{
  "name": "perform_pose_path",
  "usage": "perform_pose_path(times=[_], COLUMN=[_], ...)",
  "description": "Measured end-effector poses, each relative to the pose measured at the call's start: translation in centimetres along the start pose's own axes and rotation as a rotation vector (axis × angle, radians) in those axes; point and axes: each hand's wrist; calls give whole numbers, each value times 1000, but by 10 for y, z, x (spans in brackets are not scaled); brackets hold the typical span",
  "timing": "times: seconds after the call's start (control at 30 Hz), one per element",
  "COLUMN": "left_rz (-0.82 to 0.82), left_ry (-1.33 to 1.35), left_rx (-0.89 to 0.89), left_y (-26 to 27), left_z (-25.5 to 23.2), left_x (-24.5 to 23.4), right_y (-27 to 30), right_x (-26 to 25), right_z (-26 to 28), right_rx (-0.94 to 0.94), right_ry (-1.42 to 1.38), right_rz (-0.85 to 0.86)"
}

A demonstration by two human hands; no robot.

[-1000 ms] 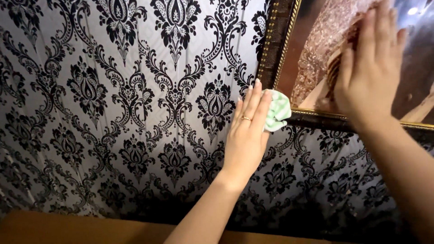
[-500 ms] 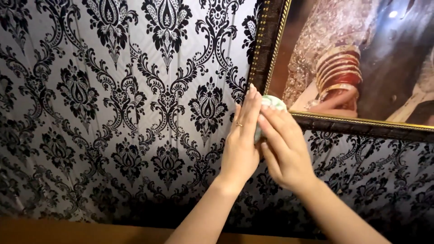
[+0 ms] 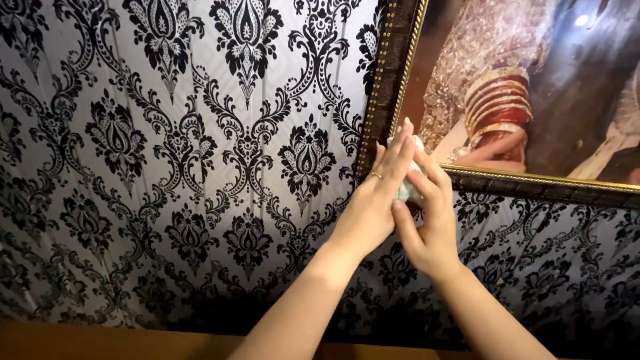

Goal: The person wipes a dark wooden headboard and a framed photograph with a red cloth, then switches to a green cloth to continue cleaning the frame and headboard. The person dips the cloth into a white cup of water on a glass side table and resumes wiping.

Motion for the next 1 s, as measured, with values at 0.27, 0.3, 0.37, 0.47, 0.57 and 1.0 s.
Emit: perform_pose_path(times=[0.27, 0.3, 0.37, 0.47, 0.57, 1.0], left_rz=[113, 146, 180, 238, 210, 203], left_ry=[-120, -165, -208, -300, -315, -274], left_rx=[53, 52, 55, -13, 26, -30], left_y=[0, -1, -3, -3, -1, -3], left_z=[-3, -6, -14, -17, -7, -17], left_x=[-16, -20, -27, -31, -29, -38], right_y=[-2, -4, -3, 10, 27, 30], right_x=[2, 0, -4, -13, -28, -1], right_z=[-5, -5, -10, -29, -48, -33], right_rx=[-87, -114, -142, -115, -137, 213], right_ry=[238, 292, 349, 405, 541, 656], right_rz=[-140, -133, -129, -117, -136, -214])
Point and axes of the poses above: each hand's wrist, its own y-axis away from the middle knuckle, its own x-axis out of the palm, z = x × y, and after that the axes turned 4 degrees about -x, right-handed
